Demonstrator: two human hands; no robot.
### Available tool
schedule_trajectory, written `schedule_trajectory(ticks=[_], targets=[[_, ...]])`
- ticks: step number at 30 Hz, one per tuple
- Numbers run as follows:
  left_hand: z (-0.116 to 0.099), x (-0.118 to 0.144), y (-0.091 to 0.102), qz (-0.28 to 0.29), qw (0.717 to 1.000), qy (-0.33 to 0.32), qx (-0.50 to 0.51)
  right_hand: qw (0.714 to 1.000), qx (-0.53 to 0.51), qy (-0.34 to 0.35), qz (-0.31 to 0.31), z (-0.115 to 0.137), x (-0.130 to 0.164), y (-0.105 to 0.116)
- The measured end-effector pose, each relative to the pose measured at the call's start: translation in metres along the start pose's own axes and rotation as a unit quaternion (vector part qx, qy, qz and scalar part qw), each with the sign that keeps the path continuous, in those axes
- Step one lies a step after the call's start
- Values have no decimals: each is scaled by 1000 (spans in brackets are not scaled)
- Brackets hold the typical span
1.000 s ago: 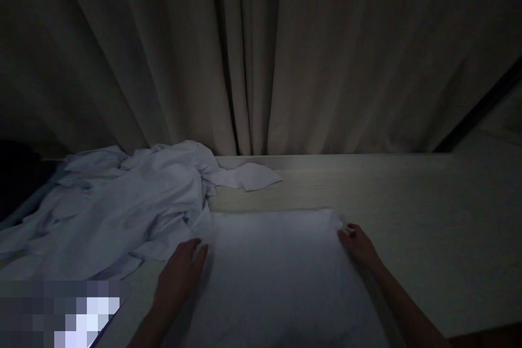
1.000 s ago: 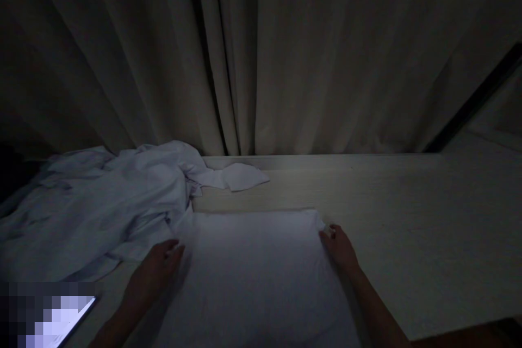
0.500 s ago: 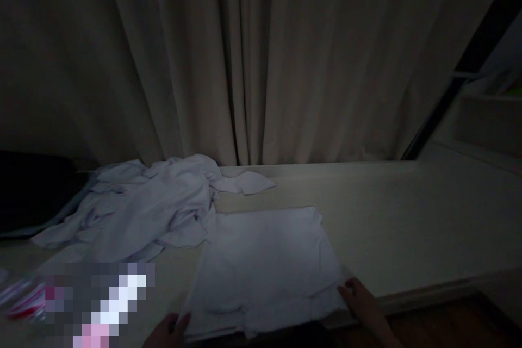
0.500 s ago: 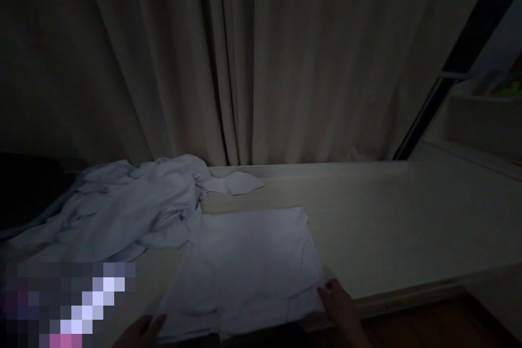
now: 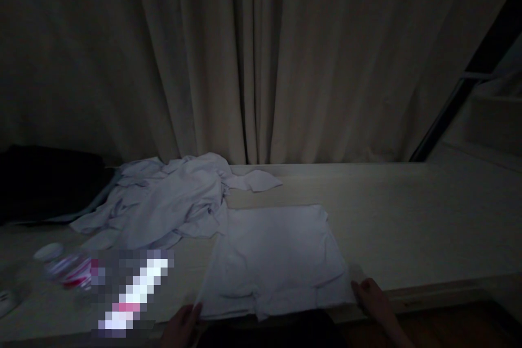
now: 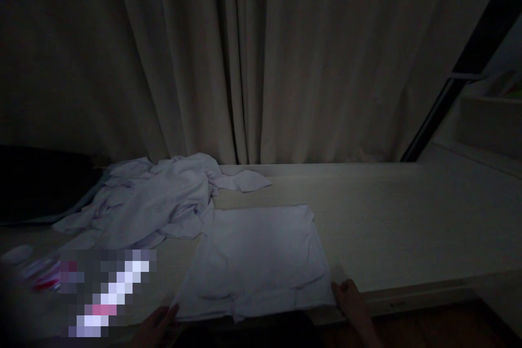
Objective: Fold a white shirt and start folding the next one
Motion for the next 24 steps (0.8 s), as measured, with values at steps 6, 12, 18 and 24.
schedule_trajectory(ticks=[6,12,18,24], targets=[[-2,5,6,-18,1000,-11,-13,990,-130,-43,7,-15,4,-15],[18,-5,12,-30,999,-14,-8,990,-141,-16,-12,-14,9,-9],[21,-8,16,-45,999,5,9,996,-87,19,30,-18,0,2],[4,0,6,-64,997,42,13,998,-13,28,58,9,-19,9]])
Point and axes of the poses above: each hand's wrist, its own x-axis away from the middle knuckle, its own y-axis out of the back of the hand, z = x × y, the point moved 3 cm from there along -x, towards the middle knuckle, and after that the axes turned 3 degrees about x, right-handed, at the moved point
